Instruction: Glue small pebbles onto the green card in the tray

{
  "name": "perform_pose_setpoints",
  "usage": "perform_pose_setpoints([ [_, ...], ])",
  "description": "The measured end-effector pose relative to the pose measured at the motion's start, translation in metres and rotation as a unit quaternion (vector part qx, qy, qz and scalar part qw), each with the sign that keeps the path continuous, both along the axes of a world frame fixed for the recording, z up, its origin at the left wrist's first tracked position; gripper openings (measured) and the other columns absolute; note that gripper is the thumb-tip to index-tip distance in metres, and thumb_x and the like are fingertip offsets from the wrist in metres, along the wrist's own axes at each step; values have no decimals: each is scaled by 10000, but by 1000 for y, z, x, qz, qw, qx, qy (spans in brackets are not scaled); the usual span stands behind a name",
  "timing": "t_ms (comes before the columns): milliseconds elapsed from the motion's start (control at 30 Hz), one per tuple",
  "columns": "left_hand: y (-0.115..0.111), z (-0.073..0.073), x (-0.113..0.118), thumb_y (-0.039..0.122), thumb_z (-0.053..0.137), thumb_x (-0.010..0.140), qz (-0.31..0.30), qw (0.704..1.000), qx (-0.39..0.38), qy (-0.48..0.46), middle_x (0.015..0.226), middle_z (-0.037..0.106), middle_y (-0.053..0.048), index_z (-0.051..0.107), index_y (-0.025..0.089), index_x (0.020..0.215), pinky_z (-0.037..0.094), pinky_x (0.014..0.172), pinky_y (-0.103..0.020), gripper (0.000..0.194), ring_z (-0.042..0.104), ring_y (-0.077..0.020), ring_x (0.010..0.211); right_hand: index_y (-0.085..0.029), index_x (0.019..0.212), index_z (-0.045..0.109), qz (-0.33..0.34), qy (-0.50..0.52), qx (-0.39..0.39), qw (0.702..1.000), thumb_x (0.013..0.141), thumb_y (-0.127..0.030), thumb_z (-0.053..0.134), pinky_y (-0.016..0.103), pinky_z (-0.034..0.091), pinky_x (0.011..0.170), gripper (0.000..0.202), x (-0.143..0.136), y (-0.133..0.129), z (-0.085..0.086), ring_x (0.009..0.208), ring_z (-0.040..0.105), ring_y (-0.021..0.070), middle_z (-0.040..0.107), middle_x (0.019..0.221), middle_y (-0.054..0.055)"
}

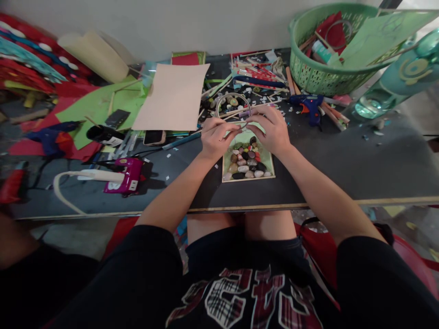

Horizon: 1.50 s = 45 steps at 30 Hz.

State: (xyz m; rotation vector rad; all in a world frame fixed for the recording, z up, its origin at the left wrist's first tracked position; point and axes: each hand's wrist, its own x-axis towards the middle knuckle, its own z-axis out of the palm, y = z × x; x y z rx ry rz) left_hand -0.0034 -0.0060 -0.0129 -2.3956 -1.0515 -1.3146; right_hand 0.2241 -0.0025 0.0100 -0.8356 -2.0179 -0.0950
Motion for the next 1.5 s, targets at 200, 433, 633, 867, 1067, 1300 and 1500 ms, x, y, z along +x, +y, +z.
perform_pose_setpoints([
  [200, -1, 4, 1, 395, 546, 1068, -20, 1000, 5, -4, 809, 723, -29, 734, 243, 988, 537, 856, -348, 255, 715, -192, 908, -281, 1067, 788, -6, -21, -5, 1000, 1032, -515, 561, 483, 518, 1055, 328, -4, -2, 0, 1131, 671, 250, 698, 1196, 74],
  [433, 0, 7, 2, 328, 513, 1083, -35, 999, 28, 5, 755, 705, -33, 735, 227, 929, 510, 797, -342, 289, 706, -182, 845, -302, 1388, 654, 23, -4, -33, 999, 940, -728, 578, 571, 501, 1121, 623, 0, -1, 1, 1321, 590, 337, 603, 1391, 116],
  [633, -5, 13, 4, 241, 403, 1108, -55, 991, 67, 100, 795, 738, -33, 729, 210, 917, 512, 793, -310, 379, 715, -156, 873, -258, 1496, 518, 63, 82, -118, 988, 973, -730, 516, 457, 609, 924, 704, -2, -4, 5, 1047, 711, 246, 698, 1282, 118],
  [867, -1, 19, -1, 217, 394, 1102, -98, 978, -2, 184, 953, 788, -70, 731, 199, 952, 498, 878, -347, 370, 695, -197, 1130, -227, 1001, 760, 73, 87, -147, 983, 1060, -614, 429, 351, 580, 844, 512, -10, -9, 12, 855, 716, 189, 735, 808, 49],
  [1067, -3, 15, -2, 366, 451, 1090, -40, 995, -56, 75, 1072, 799, -73, 726, 227, 1052, 526, 997, -443, 311, 699, -251, 1174, -252, 989, 764, 29, 93, -108, 989, 1028, -674, 442, 416, 575, 897, 533, -6, -4, 11, 943, 711, 229, 758, 895, 63],
  [1300, 8, 4, -8, 538, 455, 1065, 37, 997, -45, -56, 1147, 767, -110, 635, 268, 1272, 517, 1086, -489, 385, 671, -276, 1205, -259, 1026, 803, 35, 69, -83, 994, 1000, -710, 464, 457, 562, 937, 565, -5, 3, 5, 942, 717, 243, 777, 943, 77],
  [1500, 6, 10, -6, 595, 416, 1051, 1, 999, -41, 6, 1365, 704, -112, 635, 295, 1340, 458, 1161, -501, 471, 614, -291, 1312, -261, 1029, 820, 52, 18, -55, 997, 1016, -668, 479, 412, 547, 885, 531, -6, 3, -1, 951, 715, 229, 775, 906, 67],
])
